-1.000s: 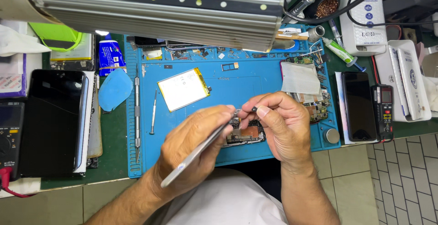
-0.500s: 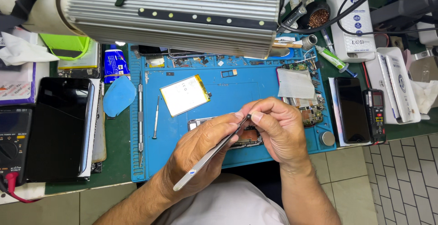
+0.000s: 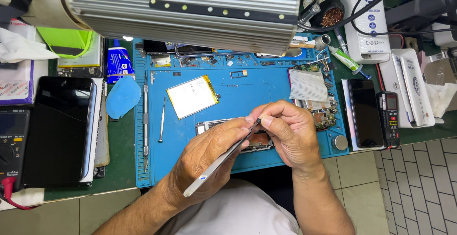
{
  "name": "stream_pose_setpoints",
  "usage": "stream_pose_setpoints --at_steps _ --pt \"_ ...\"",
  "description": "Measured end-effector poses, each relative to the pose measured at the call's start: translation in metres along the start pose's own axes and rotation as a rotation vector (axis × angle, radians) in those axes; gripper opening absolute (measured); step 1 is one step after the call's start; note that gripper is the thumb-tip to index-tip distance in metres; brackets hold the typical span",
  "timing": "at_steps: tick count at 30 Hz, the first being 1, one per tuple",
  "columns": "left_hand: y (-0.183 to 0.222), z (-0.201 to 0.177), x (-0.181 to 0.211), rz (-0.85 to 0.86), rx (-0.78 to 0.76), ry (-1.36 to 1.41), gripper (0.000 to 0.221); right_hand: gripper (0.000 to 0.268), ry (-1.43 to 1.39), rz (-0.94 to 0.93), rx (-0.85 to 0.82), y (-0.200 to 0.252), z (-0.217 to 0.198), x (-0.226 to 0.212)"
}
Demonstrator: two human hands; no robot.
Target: The person disassembles a smartphone on a blue workbench, using tweezers and a screwdriver to remove screws and detach the motherboard. They carefully lift the logic board from the chassis and inspect it before placing it back down.
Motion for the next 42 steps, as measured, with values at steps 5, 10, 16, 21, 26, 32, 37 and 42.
stream_pose_setpoints --at_steps 5,10,16,21,26,32,37,42 --pt "-0.0031 0.0001 0.0018 -0.003 -0.012 0.012 0.019 0.009 0.004 0.024 0.011 0.0009 -0.002 0.0033" --pt "-0.002 -0.0011 0.0025 0.011 -0.007 0.011 0.02 0.007 -0.001 0.022 0.008 0.0008 -0.0016 0.003" --pt "-0.0024 -0.0019 0.0047 0.026 -0.02 0.012 0.022 0.007 0.019 0.008 0.005 0.0012 -0.0015 0.0019" --pt "-0.0029 -0.0021 0.006 0.038 -0.015 0.007 0.021 0.006 0.027 -0.001 -0.005 0.0014 -0.0007 0.0004" --pt "-0.0023 -0.0023 0.0065 0.04 -0.022 -0.003 0.021 0.007 0.046 -0.019 -0.025 0.0007 0.0033 -0.0031" --pt "-0.001 -0.0024 0.0074 0.054 -0.018 0.007 0.022 0.008 0.017 -0.005 -0.033 0.0001 0.0014 0.0012" --pt "0.0008 -0.0025 0.0069 0.059 -0.02 0.02 0.027 0.008 0.017 -0.003 -0.032 0.0003 0.0026 0.0011" --pt "0.0016 -0.0031 0.0075 0.067 -0.022 0.023 0.03 0.009 0.039 0.008 -0.027 0.0004 0.0027 0.0017"
Point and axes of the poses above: each hand's wrist, its own y-axis away from the middle knuckle, its own z-axis out of the palm, x = y × z, the point moved 10 cm from there along -y, towards the middle knuckle, and after that the axes turned 6 degrees about x, right-handed, at the moved point
